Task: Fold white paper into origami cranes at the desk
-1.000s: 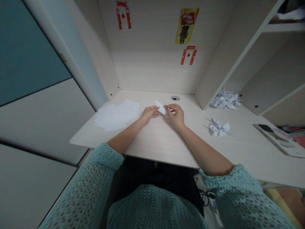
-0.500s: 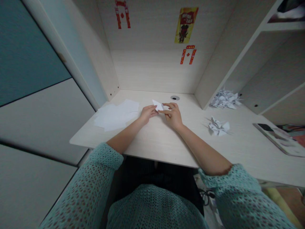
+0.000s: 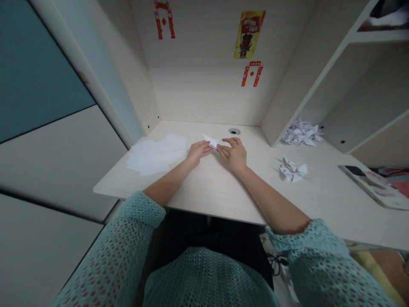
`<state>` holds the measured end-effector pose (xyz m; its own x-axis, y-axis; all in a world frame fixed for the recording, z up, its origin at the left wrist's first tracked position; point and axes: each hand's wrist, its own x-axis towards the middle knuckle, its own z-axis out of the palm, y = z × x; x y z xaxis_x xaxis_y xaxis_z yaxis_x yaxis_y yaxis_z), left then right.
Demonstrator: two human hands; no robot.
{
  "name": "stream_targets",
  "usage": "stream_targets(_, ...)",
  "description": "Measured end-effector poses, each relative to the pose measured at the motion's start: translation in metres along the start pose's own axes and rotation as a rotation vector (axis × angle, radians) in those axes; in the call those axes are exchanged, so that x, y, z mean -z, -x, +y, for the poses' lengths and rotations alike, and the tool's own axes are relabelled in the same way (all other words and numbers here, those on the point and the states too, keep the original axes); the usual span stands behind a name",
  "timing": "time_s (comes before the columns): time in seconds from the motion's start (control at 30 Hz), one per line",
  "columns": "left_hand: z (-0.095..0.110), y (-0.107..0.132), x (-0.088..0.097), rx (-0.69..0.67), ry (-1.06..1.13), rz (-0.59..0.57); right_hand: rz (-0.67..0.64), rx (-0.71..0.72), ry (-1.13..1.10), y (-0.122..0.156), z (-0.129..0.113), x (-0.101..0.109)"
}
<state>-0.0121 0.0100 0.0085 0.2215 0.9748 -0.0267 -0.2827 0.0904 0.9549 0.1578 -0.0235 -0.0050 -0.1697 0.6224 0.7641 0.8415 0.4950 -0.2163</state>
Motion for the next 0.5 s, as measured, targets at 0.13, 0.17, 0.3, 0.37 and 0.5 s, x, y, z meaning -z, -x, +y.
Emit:
stream_targets(0.13,-0.002,-0.001,-0.001,-0.013,0.004,-0.052,-0.022,0.018,-0.002,-0.001,-0.002,-0.001)
stream_targets(0.17,-0.003,-0.001,-0.001,-0.017,0.0,-0.057,-0.018,0.004,-0.023,-0.001,-0.003,-0.001)
stream_targets(0.3,-0.008,-0.002,0.0,-0.019,-0.048,-0.035,0.01,-0.107,-0.176,-0.001,-0.002,-0.007)
stream_targets(0.37,-0.01,-0.001,0.001,-0.02,-0.074,-0.038,0.027,-0.158,-0.265,-0.001,0.0,-0.011)
stream_targets(0.5,-0.01,0.001,-0.001,-0.048,-0.103,-0.067,0.041,-0.215,-0.378,0.0,0.003,-0.018)
